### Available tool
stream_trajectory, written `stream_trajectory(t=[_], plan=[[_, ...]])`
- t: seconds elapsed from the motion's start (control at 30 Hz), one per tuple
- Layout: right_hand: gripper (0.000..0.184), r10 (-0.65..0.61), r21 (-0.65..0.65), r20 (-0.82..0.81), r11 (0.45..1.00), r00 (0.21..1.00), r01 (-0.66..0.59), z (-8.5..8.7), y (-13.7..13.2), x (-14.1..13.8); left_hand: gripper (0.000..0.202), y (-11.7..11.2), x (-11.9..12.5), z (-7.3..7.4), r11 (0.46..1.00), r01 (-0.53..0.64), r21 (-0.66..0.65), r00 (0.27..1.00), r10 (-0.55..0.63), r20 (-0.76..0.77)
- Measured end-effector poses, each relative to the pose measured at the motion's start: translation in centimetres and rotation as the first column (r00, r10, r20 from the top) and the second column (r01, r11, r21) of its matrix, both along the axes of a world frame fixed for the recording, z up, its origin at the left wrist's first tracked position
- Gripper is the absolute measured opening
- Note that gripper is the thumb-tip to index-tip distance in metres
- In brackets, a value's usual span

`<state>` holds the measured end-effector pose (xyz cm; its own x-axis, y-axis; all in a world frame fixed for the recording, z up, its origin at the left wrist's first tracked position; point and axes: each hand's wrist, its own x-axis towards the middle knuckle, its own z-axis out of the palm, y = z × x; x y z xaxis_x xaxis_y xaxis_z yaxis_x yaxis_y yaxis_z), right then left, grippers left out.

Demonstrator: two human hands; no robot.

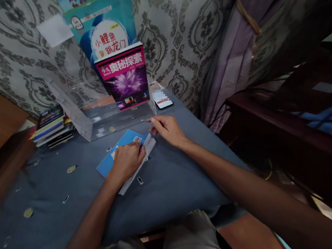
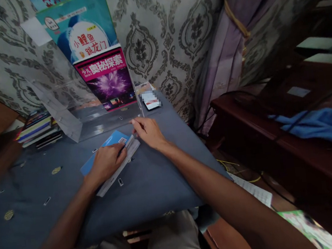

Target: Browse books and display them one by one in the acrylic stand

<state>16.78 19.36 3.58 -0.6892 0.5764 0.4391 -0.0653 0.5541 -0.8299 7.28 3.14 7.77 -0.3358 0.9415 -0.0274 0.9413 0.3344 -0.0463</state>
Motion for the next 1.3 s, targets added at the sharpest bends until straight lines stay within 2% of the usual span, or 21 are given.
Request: stream_trajectory(t=[0.2,0.33,0.43,0.53,0.63,0.73,0.83,0.93,1.03,1.13,1.3], plan=[[0.048,0.095,-0.03,-0.013,0.995,0.995,-0.096,-0.2,-0.8,0.0,0.037,-0.1,0.1,-0.5,1.0,-0.009,-0.005,1.0,0.009,-0.014],[0.036,0.19,0.124,0.203,0.968,0.961,-0.218,-0.5,-0.8,-0.1,0.039,-0.3,0.8,-1.5,1.0,-0.002,0.0,0.999,0.002,-0.04],[0.031,0.163,0.225,0.32,0.944,0.933,-0.242,-0.7,-0.7,-0.3,0.042,-0.5,0.9,-2.0,1.0,0.009,0.022,0.999,-0.008,-0.045],[0.035,0.125,0.274,0.363,0.933,0.924,-0.234,-0.5,-0.7,-0.3,0.041,-1.1,-0.6,-2.0,0.995,0.077,0.062,0.997,-0.078,0.012],[0.039,0.105,0.318,0.381,0.918,0.918,-0.236,-0.3,-0.7,-0.3,0.037,-3.2,-3.2,-1.7,0.973,0.194,0.123,0.966,-0.211,0.147],[0.037,0.053,0.364,0.405,0.906,0.913,-0.214,-0.3,-0.7,-0.3,0.042,-6.9,-5.2,-2.0,0.963,0.199,0.179,0.94,-0.239,0.245],[0.035,0.004,0.433,0.426,0.877,0.905,-0.208,-0.7,-0.6,-0.5,0.056,-10.7,-5.7,-2.9,0.969,0.168,0.181,0.949,-0.209,0.236],[0.036,0.002,0.491,0.417,0.841,0.909,-0.227,-1.0,-0.5,-0.6,0.072,-13.0,-5.2,-4.1,0.953,0.223,0.207,0.947,-0.262,0.187],[0.036,0.018,0.536,0.388,0.809,0.922,-0.241,-1.1,-0.7,-0.7,0.065,-13.3,-4.8,-5.0,0.922,0.272,0.276,0.943,-0.312,0.113],[0.033,0.046,0.559,0.362,0.789,0.931,-0.256,-1.1,-1.2,-0.8,0.056,-12.7,-5.0,-5.3,0.887,0.338,0.314,0.929,-0.367,0.039],[0.03,0.185,0.489,0.33,0.805,0.926,-0.335,-1.4,-2.7,-1.1,0.049,-12.1,-5.5,-4.8,0.852,0.423,0.307,0.902,-0.428,-0.056]])
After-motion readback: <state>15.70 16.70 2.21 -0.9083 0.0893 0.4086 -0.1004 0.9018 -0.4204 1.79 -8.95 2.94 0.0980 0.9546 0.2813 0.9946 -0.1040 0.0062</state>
